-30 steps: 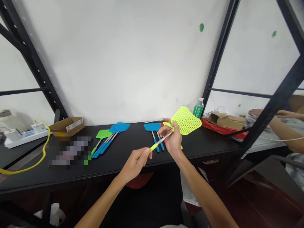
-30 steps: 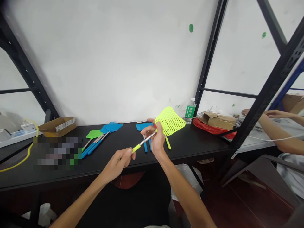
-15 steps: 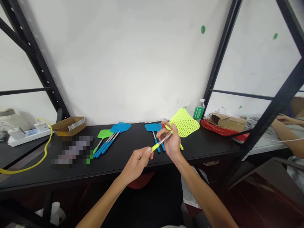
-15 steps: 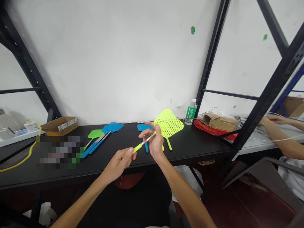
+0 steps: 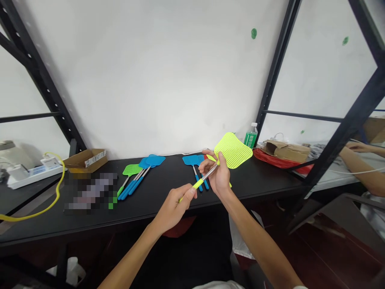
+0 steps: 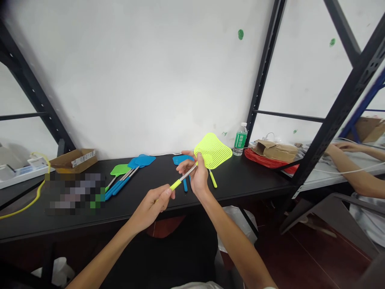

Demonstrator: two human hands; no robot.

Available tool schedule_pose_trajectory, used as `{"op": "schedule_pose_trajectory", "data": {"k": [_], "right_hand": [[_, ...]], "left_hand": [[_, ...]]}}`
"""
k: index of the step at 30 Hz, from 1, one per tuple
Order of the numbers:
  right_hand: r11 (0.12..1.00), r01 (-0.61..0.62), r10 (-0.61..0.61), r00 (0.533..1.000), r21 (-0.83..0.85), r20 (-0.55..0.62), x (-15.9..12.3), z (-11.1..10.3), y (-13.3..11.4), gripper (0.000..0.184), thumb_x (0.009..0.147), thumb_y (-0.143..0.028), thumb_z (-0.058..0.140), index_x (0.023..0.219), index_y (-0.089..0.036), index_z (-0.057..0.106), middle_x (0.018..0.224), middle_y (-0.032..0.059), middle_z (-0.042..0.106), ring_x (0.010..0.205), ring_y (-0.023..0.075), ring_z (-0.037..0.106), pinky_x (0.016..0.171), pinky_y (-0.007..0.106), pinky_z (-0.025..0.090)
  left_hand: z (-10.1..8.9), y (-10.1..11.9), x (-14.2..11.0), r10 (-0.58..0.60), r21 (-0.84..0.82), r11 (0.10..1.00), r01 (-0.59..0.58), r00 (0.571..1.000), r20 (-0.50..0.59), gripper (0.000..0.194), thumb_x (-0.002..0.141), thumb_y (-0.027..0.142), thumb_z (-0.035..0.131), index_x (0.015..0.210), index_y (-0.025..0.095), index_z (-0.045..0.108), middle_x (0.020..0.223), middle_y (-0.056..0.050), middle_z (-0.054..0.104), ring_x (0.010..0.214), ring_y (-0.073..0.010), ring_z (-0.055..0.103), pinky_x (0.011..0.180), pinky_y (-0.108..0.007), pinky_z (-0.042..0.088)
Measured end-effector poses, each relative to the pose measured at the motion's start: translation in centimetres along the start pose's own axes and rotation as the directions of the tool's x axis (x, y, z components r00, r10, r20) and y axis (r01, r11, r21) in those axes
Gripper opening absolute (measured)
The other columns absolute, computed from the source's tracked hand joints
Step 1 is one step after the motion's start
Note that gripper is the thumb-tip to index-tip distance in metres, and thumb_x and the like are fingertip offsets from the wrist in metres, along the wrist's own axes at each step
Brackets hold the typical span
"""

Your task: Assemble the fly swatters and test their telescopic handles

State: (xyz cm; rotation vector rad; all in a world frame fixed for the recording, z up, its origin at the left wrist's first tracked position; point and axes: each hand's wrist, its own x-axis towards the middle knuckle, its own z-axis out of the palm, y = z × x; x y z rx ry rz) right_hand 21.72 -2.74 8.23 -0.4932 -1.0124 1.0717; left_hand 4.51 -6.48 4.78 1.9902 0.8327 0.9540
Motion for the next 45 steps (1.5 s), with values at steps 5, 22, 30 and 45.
{"op": "schedule_pose_trajectory", "data": {"k": [5,22,30,45], "right_hand": [[1.0,-0.003,0.003,1.0,0.004,-0.009,0.6,-0.7,-0.1,0.046,0.092,-0.059,0.045,0.099,-0.019,0.067,0.06,0.0012,0.065,0.054,0.0155,0.056,0.058,0.029,0.046],[0.991,-0.057,0.072,0.99,0.124,-0.12,1.5,-1.8,0.1,0.043,0.089,-0.063,0.051,0.101,-0.023,0.06,0.06,-0.0029,0.058,0.047,0.0123,0.049,0.045,0.026,0.037],[0.969,-0.173,0.191,0.978,0.174,-0.088,1.4,-1.5,0.8,0.042,0.088,-0.064,0.05,0.099,-0.025,0.06,0.06,-0.0029,0.054,0.047,0.0134,0.047,0.045,0.027,0.035],[0.848,-0.268,0.446,0.826,-0.457,0.344,0.4,-1.5,2.9,0.033,0.082,-0.04,0.071,0.107,-0.02,0.066,0.087,0.0049,0.074,0.073,0.0164,0.067,0.053,0.022,0.05]], "left_hand": [[-0.7,-0.1,0.1,-0.024,0.045,0.999,0.027,0.997,-0.076,0.037,0.097,0.051,0.045,0.087,0.018,0.058,0.059,0.006,0.034,0.053,-0.0092,0.03,0.051,-0.022,0.023],[0.4,-1.0,0.0,-0.012,0.419,0.907,0.045,0.997,-0.082,0.026,0.087,0.048,0.06,0.092,0.023,0.06,0.056,0.007,0.051,0.053,-0.0121,0.045,0.055,-0.025,0.028],[0.6,-1.8,-0.2,-0.039,0.617,0.783,0.087,0.995,-0.09,0.026,0.089,0.048,0.059,0.082,0.023,0.054,0.058,0.005,0.055,0.055,-0.0153,0.05,0.056,-0.026,0.02],[0.2,-1.9,-0.2,-0.028,0.406,0.911,0.073,0.993,-0.115,0.053,0.102,0.049,0.021,0.078,0.02,0.058,0.059,0.001,0.054,0.056,-0.0162,0.052,0.058,-0.026,0.031]]}}
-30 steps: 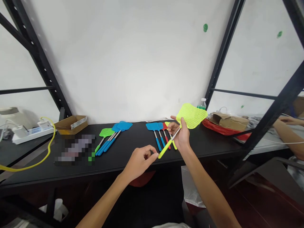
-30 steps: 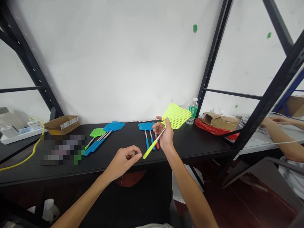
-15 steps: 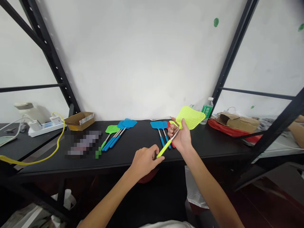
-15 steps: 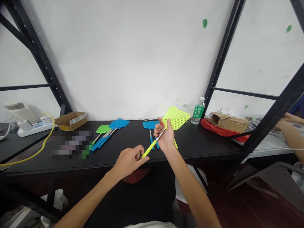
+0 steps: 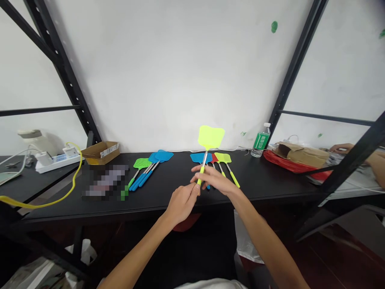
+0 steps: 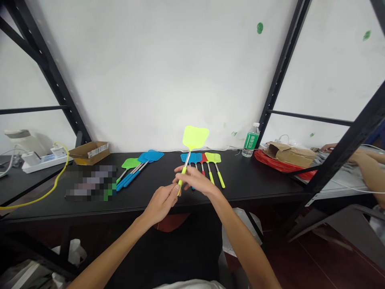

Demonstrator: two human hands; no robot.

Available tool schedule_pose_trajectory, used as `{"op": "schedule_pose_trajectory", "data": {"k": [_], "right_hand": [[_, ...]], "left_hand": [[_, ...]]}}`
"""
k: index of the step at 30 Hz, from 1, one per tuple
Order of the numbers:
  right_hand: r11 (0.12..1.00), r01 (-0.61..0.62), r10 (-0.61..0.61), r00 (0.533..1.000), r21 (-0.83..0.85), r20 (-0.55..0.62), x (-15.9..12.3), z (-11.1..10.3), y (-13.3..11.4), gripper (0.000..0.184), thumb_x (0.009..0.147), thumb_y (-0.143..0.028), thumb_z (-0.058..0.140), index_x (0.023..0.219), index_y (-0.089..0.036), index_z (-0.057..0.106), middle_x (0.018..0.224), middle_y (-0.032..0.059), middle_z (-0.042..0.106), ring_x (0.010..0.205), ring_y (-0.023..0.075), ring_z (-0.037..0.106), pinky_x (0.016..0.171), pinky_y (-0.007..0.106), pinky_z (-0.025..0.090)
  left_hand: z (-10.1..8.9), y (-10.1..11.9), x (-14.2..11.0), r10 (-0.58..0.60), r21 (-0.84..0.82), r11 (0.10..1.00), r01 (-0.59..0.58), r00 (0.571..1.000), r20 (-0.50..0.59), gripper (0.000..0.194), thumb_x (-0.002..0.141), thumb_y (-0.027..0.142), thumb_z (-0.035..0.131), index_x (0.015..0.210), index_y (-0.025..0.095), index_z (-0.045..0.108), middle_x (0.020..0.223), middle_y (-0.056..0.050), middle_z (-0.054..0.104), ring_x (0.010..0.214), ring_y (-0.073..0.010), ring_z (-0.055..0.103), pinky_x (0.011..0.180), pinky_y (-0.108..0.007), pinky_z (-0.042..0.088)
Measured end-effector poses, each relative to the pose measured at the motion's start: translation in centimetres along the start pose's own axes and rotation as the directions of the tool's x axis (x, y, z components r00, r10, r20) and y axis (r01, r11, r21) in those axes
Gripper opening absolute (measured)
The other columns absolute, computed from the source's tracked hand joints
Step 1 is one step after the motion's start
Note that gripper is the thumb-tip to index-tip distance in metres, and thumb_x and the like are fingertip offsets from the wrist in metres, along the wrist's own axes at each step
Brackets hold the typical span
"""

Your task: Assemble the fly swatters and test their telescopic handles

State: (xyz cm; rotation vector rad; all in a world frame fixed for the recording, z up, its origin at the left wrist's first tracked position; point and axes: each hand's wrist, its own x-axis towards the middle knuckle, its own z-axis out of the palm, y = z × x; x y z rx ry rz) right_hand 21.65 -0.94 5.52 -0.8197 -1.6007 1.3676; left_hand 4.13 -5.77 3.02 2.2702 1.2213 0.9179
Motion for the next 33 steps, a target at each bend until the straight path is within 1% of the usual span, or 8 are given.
{"op": "schedule_pose_trajectory", "data": {"k": [3,7,10,14,18,24,28,33], "right_hand": [[0.986,0.008,0.016,0.99,-0.165,0.143,0.2,0.0,1.0,0.029,0.086,-0.046,0.065,0.088,-0.018,0.07,0.075,0.003,0.07,0.065,0.0146,0.066,0.046,0.019,0.048],[0.939,0.041,0.011,0.989,-0.341,0.15,0.5,-0.1,1.8,0.038,0.092,-0.05,0.056,0.078,-0.017,0.068,0.069,0.0035,0.069,0.055,0.0126,0.064,0.039,0.017,0.042],[0.912,-0.002,0.078,0.982,-0.41,0.17,0.5,-0.2,1.9,0.039,0.094,-0.049,0.051,0.08,-0.016,0.066,0.071,0.0055,0.072,0.057,0.0133,0.066,0.04,0.016,0.043],[0.912,-0.083,0.159,0.974,-0.402,0.159,0.6,0.0,2.2,0.033,0.095,-0.045,0.048,0.085,-0.017,0.062,0.071,0.0061,0.073,0.057,0.0137,0.068,0.039,0.016,0.043],[0.937,-0.132,0.188,0.971,-0.324,0.148,0.8,0.4,2.6,0.025,0.093,-0.039,0.051,0.09,-0.016,0.06,0.063,0.0032,0.07,0.046,0.0118,0.063,0.032,0.015,0.036],[0.934,-0.195,0.236,0.966,-0.3,0.107,0.7,0.5,2.1,0.021,0.093,-0.035,0.052,0.102,-0.017,0.055,0.059,-0.004,0.059,0.04,0.0084,0.052,0.034,0.017,0.039],[0.928,-0.234,0.277,0.953,-0.29,0.119,0.6,0.6,2.0,0.018,0.094,-0.032,0.048,0.107,-0.019,0.047,0.057,-0.0082,0.049,0.04,0.0073,0.043,0.034,0.017,0.035],[0.942,-0.208,0.241,0.966,-0.264,0.098,0.8,0.6,2.7,0.018,0.094,-0.034,0.047,0.108,-0.022,0.045,0.06,-0.0087,0.043,0.045,0.0082,0.04,0.038,0.017,0.036]], "left_hand": [[0.2,-0.5,0.2,-0.042,-0.012,0.999,0.042,0.999,-0.025,0.054,0.102,0.048,0.022,0.073,0.019,0.057,0.058,0.0,0.055,0.054,-0.0161,0.051,0.056,-0.026,0.029],[0.6,-1.2,0.5,-0.112,0.012,0.994,0.113,0.993,-0.032,0.054,0.102,0.046,0.024,0.069,0.019,0.058,0.058,-0.001,0.058,0.055,-0.0168,0.054,0.056,-0.026,0.028],[0.8,-1.5,0.6,-0.137,0.037,0.99,0.138,0.99,-0.022,0.054,0.101,0.045,0.025,0.067,0.019,0.059,0.059,-0.002,0.06,0.056,-0.0169,0.055,0.056,-0.026,0.028],[1.0,-1.6,0.7,-0.121,0.032,0.992,0.123,0.992,-0.039,0.053,0.101,0.044,0.026,0.068,0.019,0.059,0.062,-0.001,0.063,0.057,-0.0165,0.056,0.056,-0.026,0.028],[0.9,-1.8,0.7,-0.098,0.004,0.995,0.098,0.994,-0.045,0.047,0.1,0.04,0.029,0.071,0.02,0.059,0.066,-0.001,0.064,0.06,-0.0165,0.057,0.058,-0.026,0.031],[0.9,-2.0,0.9,-0.108,0.015,0.994,0.108,0.993,-0.039,0.035,0.099,0.036,0.033,0.082,0.021,0.059,0.069,0.0,0.064,0.064,-0.0162,0.058,0.06,-0.025,0.032],[0.9,-2.1,0.9,-0.12,0.045,0.992,0.122,0.992,-0.037,0.032,0.098,0.035,0.035,0.082,0.021,0.059,0.07,-0.001,0.064,0.064,-0.0163,0.058,0.06,-0.026,0.032],[0.9,-2.1,1.0,-0.128,0.057,0.99,0.13,0.991,-0.041,0.03,0.098,0.034,0.036,0.082,0.021,0.058,0.069,0.0,0.063,0.064,-0.0163,0.057,0.06,-0.026,0.03]]}}
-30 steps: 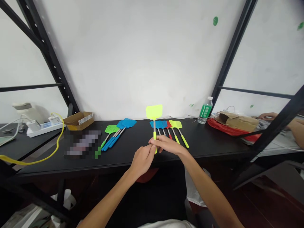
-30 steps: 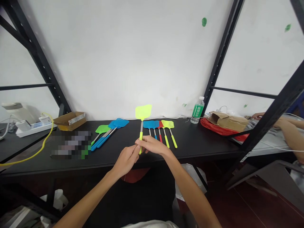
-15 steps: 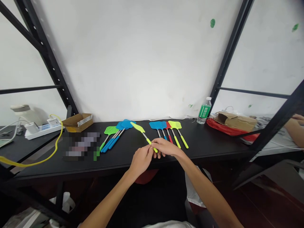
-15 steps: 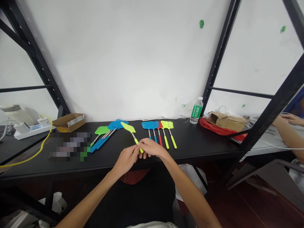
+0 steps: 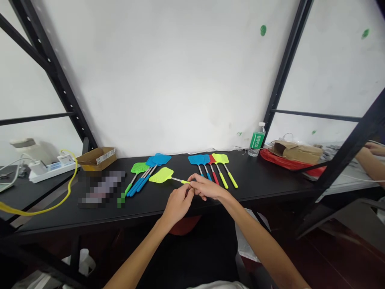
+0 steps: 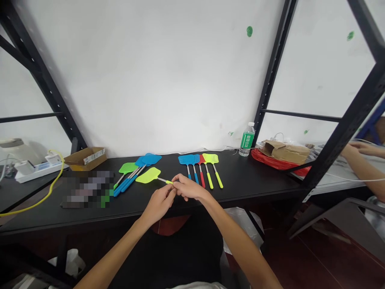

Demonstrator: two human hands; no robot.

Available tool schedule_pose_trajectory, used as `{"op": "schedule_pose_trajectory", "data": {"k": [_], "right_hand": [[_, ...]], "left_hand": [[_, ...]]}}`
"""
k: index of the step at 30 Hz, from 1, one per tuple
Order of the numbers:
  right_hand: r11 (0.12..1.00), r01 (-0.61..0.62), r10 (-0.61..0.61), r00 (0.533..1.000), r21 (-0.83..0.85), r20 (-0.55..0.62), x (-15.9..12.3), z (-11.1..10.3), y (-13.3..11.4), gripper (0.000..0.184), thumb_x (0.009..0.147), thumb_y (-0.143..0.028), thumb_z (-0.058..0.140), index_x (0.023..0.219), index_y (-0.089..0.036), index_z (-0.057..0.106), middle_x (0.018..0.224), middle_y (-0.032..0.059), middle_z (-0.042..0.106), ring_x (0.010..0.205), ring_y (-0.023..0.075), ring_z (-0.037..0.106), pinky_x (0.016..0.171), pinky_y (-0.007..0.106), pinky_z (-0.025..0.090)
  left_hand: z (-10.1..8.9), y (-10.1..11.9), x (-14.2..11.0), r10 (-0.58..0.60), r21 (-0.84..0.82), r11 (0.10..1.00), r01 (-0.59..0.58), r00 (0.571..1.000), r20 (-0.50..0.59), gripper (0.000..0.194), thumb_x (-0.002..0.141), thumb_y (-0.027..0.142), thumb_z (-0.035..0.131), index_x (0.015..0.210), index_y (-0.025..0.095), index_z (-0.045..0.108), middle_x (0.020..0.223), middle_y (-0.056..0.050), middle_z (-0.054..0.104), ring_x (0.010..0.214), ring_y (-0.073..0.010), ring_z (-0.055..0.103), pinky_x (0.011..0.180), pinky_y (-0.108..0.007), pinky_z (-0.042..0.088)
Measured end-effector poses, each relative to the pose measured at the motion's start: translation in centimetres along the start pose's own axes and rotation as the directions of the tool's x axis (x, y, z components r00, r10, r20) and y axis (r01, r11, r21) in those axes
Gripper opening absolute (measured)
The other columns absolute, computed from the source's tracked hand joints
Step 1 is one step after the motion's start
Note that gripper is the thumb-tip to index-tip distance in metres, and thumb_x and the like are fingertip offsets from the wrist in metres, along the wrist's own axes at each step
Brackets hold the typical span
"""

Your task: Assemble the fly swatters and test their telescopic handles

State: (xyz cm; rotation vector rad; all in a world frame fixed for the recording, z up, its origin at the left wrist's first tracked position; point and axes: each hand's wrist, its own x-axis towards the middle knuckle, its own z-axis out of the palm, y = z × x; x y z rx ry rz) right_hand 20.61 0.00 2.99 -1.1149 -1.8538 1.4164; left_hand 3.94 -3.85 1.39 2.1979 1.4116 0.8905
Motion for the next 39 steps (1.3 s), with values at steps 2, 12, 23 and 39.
{"op": "schedule_pose_trajectory", "data": {"k": [2,12,23,39], "right_hand": [[1.0,0.024,-0.024,0.999,0.017,-0.023,0.2,0.1,0.1,0.02,0.093,-0.034,0.047,0.11,-0.022,0.046,0.061,-0.0081,0.043,0.047,0.0086,0.04,0.039,0.017,0.037],[0.965,0.162,-0.127,0.977,0.207,-0.174,0.3,-1.0,-0.3,0.04,0.094,-0.041,0.048,0.126,-0.016,0.049,0.056,-0.0073,0.05,0.041,0.0078,0.037,0.042,0.02,0.036],[0.803,0.248,-0.069,0.942,0.542,-0.328,0.5,-1.5,-0.6,0.032,0.09,-0.043,0.054,0.111,-0.02,0.063,0.079,0.0022,0.065,0.051,0.0089,0.051,0.043,0.02,0.037],[0.954,0.072,-0.089,0.995,-0.292,-0.046,-0.1,-1.3,0.3,0.061,0.089,-0.035,0.056,0.146,-0.023,0.038,0.074,-0.0018,0.062,0.061,0.0144,0.054,0.054,0.025,0.038]], "left_hand": [[0.0,0.0,0.1,0.008,-0.003,1.0,-0.008,1.0,-0.004,0.03,0.098,0.034,0.036,0.082,0.021,0.058,0.068,0.001,0.062,0.064,-0.016,0.057,0.06,-0.026,0.03],[1.1,0.4,-0.6,0.097,0.198,0.975,-0.098,0.995,0.015,0.025,0.097,0.034,0.042,0.084,0.025,0.063,0.062,0.003,0.06,0.059,-0.0147,0.054,0.058,-0.027,0.022],[1.3,1.0,-0.7,0.077,0.253,0.963,-0.087,0.996,0.049,0.023,0.094,0.032,0.047,0.082,0.026,0.066,0.062,0.004,0.062,0.06,-0.0138,0.056,0.058,-0.027,0.02],[1.2,1.4,-0.7,0.07,0.276,0.957,-0.088,0.995,0.072,0.029,0.094,0.032,0.045,0.078,0.023,0.067,0.064,0.001,0.064,0.059,-0.0142,0.056,0.057,-0.028,0.021]]}}
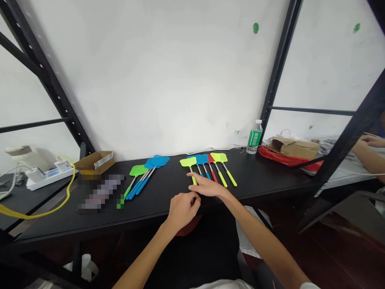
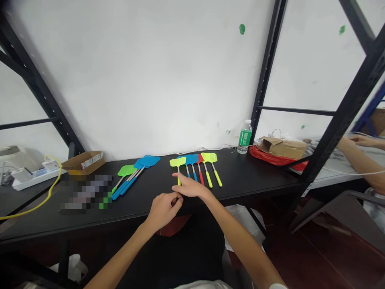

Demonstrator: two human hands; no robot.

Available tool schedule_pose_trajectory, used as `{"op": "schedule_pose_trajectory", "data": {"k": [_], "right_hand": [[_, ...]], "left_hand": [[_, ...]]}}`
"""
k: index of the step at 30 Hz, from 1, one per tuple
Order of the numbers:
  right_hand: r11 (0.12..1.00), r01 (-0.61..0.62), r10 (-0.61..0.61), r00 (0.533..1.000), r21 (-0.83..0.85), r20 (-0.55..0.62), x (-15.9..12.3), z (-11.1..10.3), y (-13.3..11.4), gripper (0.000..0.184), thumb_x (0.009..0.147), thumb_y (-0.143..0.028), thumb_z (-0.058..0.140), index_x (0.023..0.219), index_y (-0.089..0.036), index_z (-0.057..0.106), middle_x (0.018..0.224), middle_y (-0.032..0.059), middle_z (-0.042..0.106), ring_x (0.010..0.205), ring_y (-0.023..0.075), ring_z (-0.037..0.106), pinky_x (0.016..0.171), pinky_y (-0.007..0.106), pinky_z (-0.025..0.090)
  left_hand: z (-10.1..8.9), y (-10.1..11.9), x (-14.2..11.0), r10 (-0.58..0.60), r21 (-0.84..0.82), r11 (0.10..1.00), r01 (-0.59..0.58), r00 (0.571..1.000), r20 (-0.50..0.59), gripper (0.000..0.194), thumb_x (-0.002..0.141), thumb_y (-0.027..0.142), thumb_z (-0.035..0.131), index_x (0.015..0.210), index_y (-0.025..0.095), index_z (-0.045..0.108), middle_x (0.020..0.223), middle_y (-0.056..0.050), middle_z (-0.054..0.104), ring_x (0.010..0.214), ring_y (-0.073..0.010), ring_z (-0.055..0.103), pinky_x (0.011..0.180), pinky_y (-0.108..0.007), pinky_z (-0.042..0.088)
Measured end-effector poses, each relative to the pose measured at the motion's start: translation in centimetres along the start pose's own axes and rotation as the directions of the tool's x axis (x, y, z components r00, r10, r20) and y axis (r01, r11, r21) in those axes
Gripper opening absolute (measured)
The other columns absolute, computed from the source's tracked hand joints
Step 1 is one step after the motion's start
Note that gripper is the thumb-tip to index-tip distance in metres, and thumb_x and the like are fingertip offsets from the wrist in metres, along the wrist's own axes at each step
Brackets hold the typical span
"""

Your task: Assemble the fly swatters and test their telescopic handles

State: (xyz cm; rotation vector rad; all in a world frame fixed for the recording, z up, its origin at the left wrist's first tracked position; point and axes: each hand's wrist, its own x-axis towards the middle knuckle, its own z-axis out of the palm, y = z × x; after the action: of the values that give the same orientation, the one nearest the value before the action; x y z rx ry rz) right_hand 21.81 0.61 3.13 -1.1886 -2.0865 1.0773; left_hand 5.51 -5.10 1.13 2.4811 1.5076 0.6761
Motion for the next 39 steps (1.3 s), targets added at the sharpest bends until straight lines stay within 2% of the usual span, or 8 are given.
{"op": "schedule_pose_trajectory", "data": {"k": [3,6,12,19,25,31,35,39], "right_hand": [[0.97,0.053,-0.061,0.998,-0.239,-0.027,-0.4,0.0,-0.2,0.055,0.092,-0.038,0.051,0.145,-0.021,0.043,0.069,-0.0007,0.061,0.072,0.0198,0.059,0.061,0.028,0.039],[0.947,0.056,-0.073,0.996,-0.316,-0.042,-0.6,0.0,-0.5,0.053,0.094,-0.039,0.047,0.143,-0.019,0.046,0.071,0.0018,0.066,0.078,0.0231,0.063,0.065,0.029,0.04],[0.928,0.058,-0.098,0.991,-0.369,-0.092,-1.0,0.3,-1.1,0.043,0.094,-0.037,0.048,0.131,-0.019,0.059,0.078,0.0046,0.072,0.084,0.0235,0.066,0.07,0.029,0.042],[0.934,0.166,-0.191,0.98,-0.316,-0.048,-1.0,0.6,-1.5,0.034,0.092,-0.021,0.046,0.116,-0.023,0.07,0.07,0.0004,0.069,0.067,0.0161,0.061,0.062,0.025,0.038],[0.885,0.1,-0.156,0.984,-0.456,-0.087,-0.5,0.9,-0.7,0.024,0.088,-0.029,0.058,0.105,-0.023,0.075,0.08,0.0033,0.072,0.077,0.0188,0.064,0.066,0.026,0.039],[0.826,-0.041,-0.058,0.986,-0.562,-0.156,-0.1,1.2,-0.4,0.036,0.086,-0.042,0.063,0.115,-0.024,0.073,0.097,0.0086,0.074,0.096,0.0261,0.067,0.071,0.029,0.044],[0.784,-0.1,-0.03,0.98,-0.613,-0.199,-0.1,1.4,-0.6,0.036,0.088,-0.041,0.059,0.118,-0.025,0.071,0.103,0.0096,0.074,0.104,0.0284,0.066,0.076,0.032,0.046],[0.774,-0.092,-0.058,0.975,-0.626,-0.215,-0.2,1.2,-0.5,0.035,0.09,-0.037,0.056,0.121,-0.025,0.068,0.109,0.0091,0.073,0.106,0.028,0.065,0.08,0.033,0.045]], "left_hand": [[0.1,-0.1,0.0,0.002,0.011,1.0,-0.003,1.0,0.004,0.031,0.095,0.033,0.045,0.073,0.022,0.065,0.065,0.0,0.064,0.059,-0.0146,0.056,0.056,-0.028,0.02],[0.2,-0.2,0.0,-0.002,0.01,1.0,0.002,1.0,0.005,0.031,0.094,0.033,0.046,0.074,0.022,0.066,0.066,0.0,0.065,0.06,-0.0148,0.057,0.057,-0.028,0.02],[0.3,-0.4,0.0,0.014,-0.002,1.0,-0.014,1.0,-0.007,0.031,0.094,0.033,0.046,0.074,0.022,0.065,0.065,0.0,0.065,0.059,-0.0145,0.056,0.056,-0.028,0.018],[0.5,-0.5,0.0,0.026,0.024,0.999,-0.026,1.0,-0.009,0.036,0.093,0.035,0.049,0.061,0.02,0.057,0.057,0.001,0.059,0.056,-0.0136,0.054,0.056,-0.029,0.018],[0.8,-0.5,0.0,0.036,0.066,0.997,-0.036,0.999,0.006,0.044,0.092,0.036,0.05,0.051,0.018,0.049,0.049,0.001,0.049,0.051,-0.0131,0.048,0.056,-0.03,0.015],[0.8,-0.5,0.0,0.025,0.065,0.998,-0.026,0.999,0.022,0.045,0.093,0.036,0.048,0.051,0.019,0.052,0.05,0.0,0.05,0.051,-0.0138,0.048,0.056,-0.03,0.016],[0.9,-0.5,0.0,0.021,0.06,0.998,-0.021,1.0,0.016,0.046,0.093,0.038,0.048,0.052,0.019,0.052,0.049,0.0,0.049,0.05,-0.0138,0.047,0.056,-0.03,0.016],[0.8,-0.4,0.0,0.026,0.057,0.998,-0.026,1.0,0.002,0.044,0.092,0.038,0.049,0.053,0.019,0.051,0.049,0.0,0.048,0.05,-0.0135,0.047,0.056,-0.03,0.015]]}}
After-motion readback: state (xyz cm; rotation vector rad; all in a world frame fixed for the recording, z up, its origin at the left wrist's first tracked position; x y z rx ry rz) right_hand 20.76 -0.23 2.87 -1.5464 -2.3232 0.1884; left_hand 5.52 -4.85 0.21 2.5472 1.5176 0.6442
